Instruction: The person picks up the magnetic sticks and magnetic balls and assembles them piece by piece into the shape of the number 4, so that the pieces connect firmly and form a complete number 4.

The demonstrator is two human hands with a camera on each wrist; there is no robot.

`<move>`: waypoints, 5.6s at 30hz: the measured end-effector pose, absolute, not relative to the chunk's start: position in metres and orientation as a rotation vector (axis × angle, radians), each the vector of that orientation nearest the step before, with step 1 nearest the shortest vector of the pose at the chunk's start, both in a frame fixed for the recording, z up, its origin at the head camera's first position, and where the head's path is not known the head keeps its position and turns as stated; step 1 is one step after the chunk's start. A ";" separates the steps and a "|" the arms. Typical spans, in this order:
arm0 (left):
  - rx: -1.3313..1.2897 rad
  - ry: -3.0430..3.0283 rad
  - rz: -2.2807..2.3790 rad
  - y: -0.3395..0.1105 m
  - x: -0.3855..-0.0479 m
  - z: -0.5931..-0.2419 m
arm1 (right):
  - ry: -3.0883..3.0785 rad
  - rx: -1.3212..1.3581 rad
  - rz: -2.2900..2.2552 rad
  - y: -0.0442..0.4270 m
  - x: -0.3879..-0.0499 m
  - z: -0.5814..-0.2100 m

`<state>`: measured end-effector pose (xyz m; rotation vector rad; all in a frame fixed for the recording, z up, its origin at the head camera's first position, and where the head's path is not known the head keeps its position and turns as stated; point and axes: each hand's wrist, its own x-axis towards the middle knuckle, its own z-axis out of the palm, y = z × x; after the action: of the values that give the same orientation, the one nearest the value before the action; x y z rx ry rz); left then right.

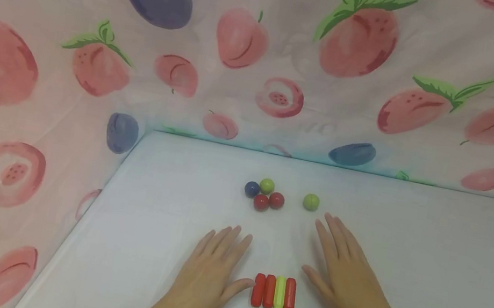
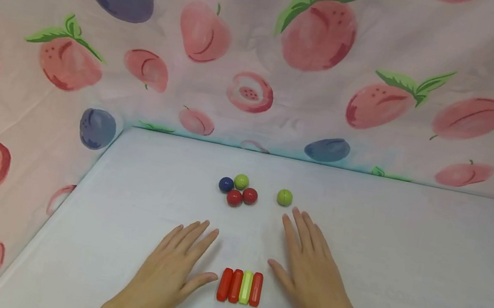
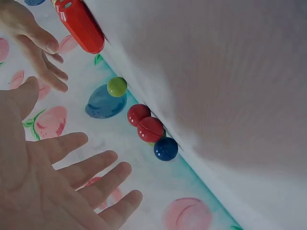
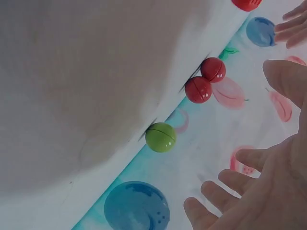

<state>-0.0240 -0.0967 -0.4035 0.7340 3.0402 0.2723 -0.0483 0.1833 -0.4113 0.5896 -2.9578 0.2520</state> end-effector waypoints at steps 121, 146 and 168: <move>0.642 2.708 0.626 -0.074 -0.023 -0.398 | -2.939 0.566 0.631 0.170 -0.148 -0.408; 0.545 2.544 0.891 -0.078 -0.025 -0.400 | -2.939 0.541 0.705 0.174 -0.152 -0.412; 0.620 2.704 0.869 -0.086 -0.036 -0.399 | -2.918 0.560 0.673 0.173 -0.143 -0.404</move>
<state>-0.0355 -0.0865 -0.3986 0.6204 2.7043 0.8690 -0.1430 0.1728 -0.4037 0.5601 -2.9177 0.6729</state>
